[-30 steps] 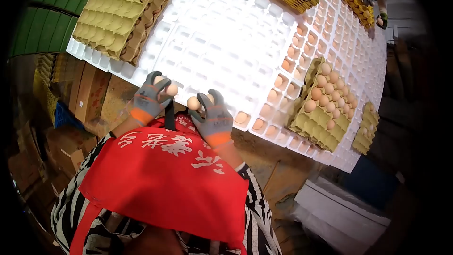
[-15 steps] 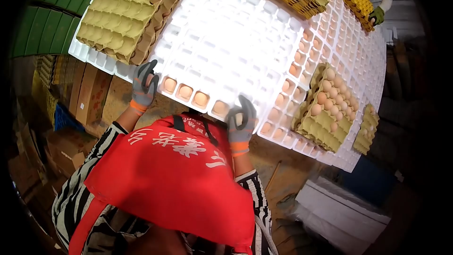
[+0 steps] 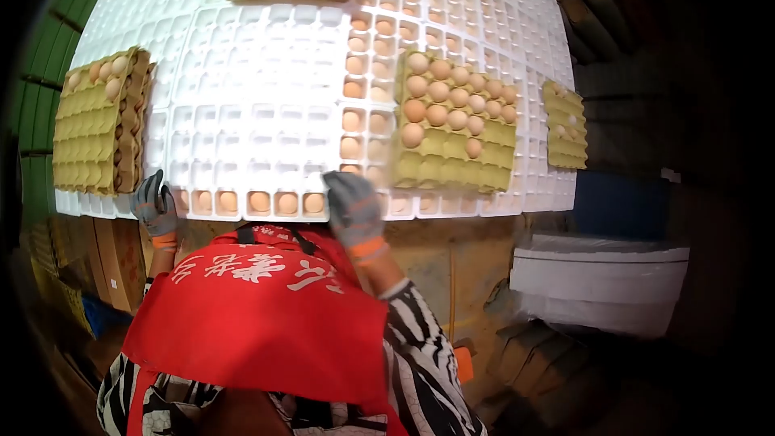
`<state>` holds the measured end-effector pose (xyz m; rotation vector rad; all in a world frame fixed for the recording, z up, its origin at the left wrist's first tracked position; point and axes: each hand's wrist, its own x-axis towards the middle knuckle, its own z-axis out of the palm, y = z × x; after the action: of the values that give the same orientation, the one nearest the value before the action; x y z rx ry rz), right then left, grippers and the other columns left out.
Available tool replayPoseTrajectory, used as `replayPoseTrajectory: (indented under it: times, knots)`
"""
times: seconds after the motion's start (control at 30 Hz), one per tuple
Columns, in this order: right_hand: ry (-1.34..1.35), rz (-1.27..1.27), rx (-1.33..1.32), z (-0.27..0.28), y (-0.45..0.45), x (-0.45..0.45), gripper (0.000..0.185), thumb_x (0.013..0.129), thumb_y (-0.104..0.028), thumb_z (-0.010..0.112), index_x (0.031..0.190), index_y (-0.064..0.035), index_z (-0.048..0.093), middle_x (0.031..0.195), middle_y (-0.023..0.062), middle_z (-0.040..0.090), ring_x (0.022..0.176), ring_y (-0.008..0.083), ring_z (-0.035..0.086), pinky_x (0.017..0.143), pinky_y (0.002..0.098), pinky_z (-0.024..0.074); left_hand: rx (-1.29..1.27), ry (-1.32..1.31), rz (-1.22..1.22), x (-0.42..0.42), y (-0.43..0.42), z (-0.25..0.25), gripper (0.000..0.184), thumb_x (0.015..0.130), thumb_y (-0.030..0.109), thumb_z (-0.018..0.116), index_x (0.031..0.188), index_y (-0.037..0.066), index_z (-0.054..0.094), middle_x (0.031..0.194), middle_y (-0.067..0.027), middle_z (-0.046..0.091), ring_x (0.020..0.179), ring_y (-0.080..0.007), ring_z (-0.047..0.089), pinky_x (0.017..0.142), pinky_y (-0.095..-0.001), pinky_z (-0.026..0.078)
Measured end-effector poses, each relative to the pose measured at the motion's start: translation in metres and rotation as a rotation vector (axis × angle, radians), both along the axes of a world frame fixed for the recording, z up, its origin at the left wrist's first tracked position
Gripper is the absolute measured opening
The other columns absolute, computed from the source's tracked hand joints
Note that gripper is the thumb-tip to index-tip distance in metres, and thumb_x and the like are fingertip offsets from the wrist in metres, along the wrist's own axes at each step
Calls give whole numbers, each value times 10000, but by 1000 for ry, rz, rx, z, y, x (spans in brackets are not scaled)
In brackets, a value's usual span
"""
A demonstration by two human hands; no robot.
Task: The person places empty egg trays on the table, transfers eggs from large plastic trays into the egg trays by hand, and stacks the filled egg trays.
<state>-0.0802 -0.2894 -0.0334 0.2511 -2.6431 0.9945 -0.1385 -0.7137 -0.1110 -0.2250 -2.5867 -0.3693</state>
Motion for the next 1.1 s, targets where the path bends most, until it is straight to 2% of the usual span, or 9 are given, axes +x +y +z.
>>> replayPoseTrajectory:
  times: [0.07,0.2,0.5,0.67,0.77,0.83,0.93,1.0,1.1]
  knots:
    - [74,-257,-25,12,66,7,394,828,35,687,1215,-32,661,1192,141,670,1098,313,630,943,400,504,489,-181,-48,-12,50,12,425,851,25,685,1274,38,662,1224,-143,665,1143,-327,610,989,-430,483]
    - [-76,-536,155,26,197,-6,454,851,-72,647,1305,-98,633,1206,133,653,1144,343,576,990,426,468,483,-219,-484,-46,219,77,510,833,44,731,1331,82,628,1278,-141,633,1171,-331,595,1009,-426,472]
    - [-182,-94,366,18,293,-27,503,811,-148,705,1307,-174,627,1227,91,644,1097,294,630,928,398,531,-85,-524,-853,-74,430,100,460,811,225,773,1237,137,623,1086,-97,619,954,-262,642,833,-390,538]
    - [-282,-489,-994,11,322,-28,423,912,-111,578,1316,4,536,1198,100,603,1029,185,629,850,310,548,1303,-918,-578,-87,406,85,302,880,132,616,1172,54,599,1046,-23,614,872,-113,598,799,-276,520]
    - [-213,-203,-1227,13,337,-31,443,914,-126,588,1348,-58,536,1274,85,566,1172,258,594,943,362,532,1266,-965,-543,-93,416,107,326,872,132,618,1187,50,587,1067,-18,595,979,-119,578,842,-305,518]
    - [-93,-147,-9,45,322,-51,446,863,-126,675,1303,-125,604,1262,109,589,1119,281,618,916,386,532,406,-563,-634,-92,440,117,454,800,186,742,1216,91,588,1153,-69,603,964,-223,632,833,-372,549]
    - [-189,-136,261,60,284,-69,519,767,-95,774,1267,-133,639,1199,132,622,1040,320,635,908,413,524,-174,-547,-610,-95,462,119,451,739,205,788,1149,145,608,1135,-127,585,942,-341,639,810,-434,547]
    - [-251,-166,167,45,296,-73,503,792,-90,745,1279,-115,622,1187,118,630,996,289,643,857,384,531,-99,-657,-597,-103,463,123,400,749,192,773,1113,156,612,1109,-121,585,948,-337,638,804,-441,543]
    - [-418,-294,-663,53,302,-65,462,862,-82,661,1315,-57,574,1203,78,625,921,192,646,726,309,546,164,-555,-538,-105,458,126,433,796,172,706,1220,200,625,1120,-123,595,961,-347,646,791,-440,543]
